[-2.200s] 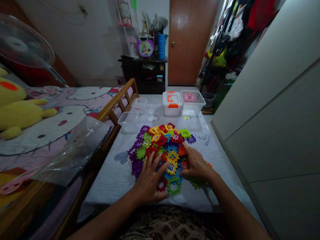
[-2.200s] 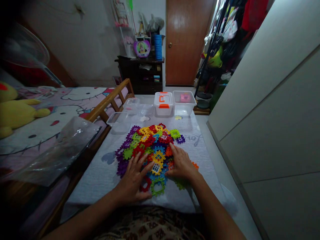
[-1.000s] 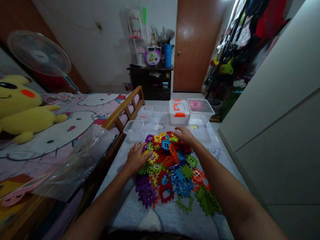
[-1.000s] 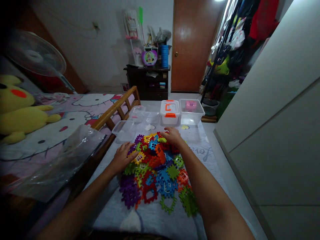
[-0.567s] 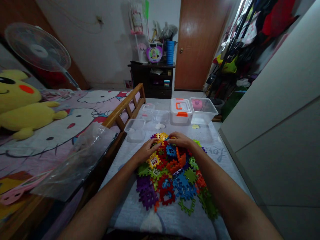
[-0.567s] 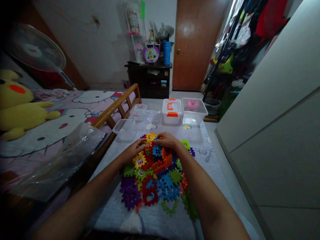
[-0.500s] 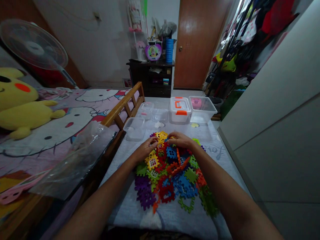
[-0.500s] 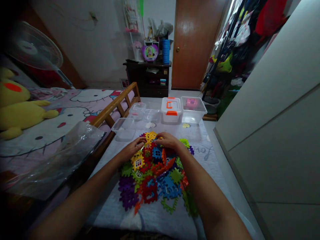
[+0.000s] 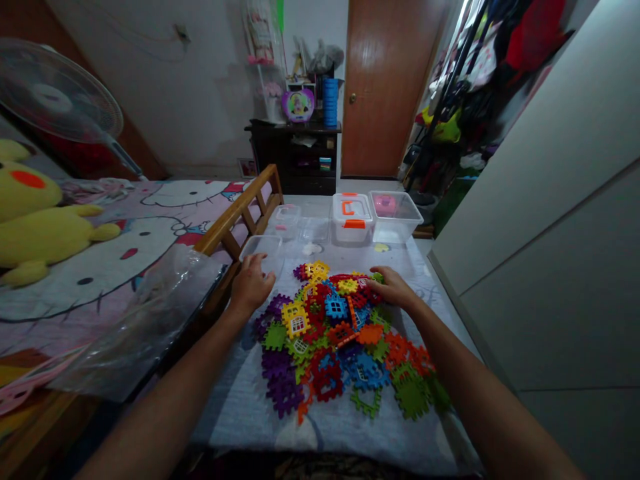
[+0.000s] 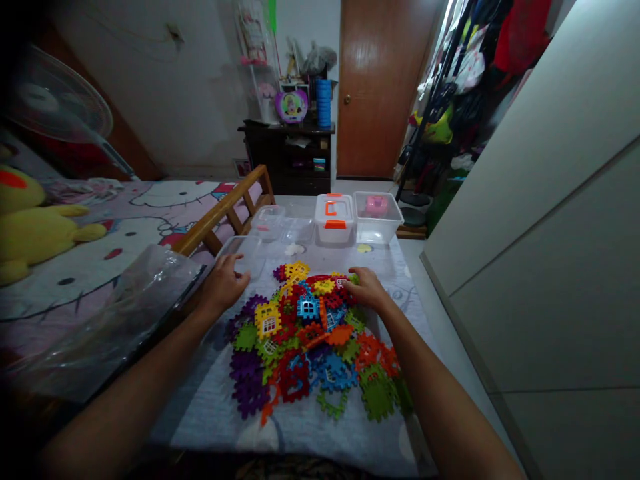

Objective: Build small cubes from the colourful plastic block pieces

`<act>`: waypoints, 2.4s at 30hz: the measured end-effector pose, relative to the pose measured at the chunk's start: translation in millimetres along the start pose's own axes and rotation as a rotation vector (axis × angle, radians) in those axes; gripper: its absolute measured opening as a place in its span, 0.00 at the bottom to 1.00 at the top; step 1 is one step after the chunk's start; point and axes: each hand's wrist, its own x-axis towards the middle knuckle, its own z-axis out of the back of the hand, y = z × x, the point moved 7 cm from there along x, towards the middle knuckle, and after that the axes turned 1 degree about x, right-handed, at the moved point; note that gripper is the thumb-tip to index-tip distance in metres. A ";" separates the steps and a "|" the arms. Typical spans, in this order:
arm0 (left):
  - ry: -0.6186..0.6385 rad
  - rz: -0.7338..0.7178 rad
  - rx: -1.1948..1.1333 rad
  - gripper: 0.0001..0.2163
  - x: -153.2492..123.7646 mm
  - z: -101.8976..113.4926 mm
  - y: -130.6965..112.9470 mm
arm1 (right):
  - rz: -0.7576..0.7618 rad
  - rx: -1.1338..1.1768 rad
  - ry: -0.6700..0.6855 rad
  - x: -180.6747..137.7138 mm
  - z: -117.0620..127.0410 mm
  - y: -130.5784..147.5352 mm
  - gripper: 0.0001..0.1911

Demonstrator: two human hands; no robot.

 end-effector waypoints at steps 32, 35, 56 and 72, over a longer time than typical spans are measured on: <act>-0.131 -0.247 -0.028 0.19 -34.5 14.6 -62.3 | -0.049 0.097 -0.085 -117.1 24.0 -23.9 0.13; 0.000 -0.535 -0.100 0.16 -93.9 13.7 -112.6 | -0.003 0.029 -0.123 -107.4 21.5 -10.3 0.13; 0.134 -0.783 0.046 0.28 -188.7 -40.0 -133.6 | -0.028 -0.022 -0.204 -201.4 -11.7 -26.0 0.38; 0.035 -0.469 -0.065 0.22 -136.4 7.3 -54.0 | 0.001 0.161 -0.301 -172.6 15.0 -16.3 0.13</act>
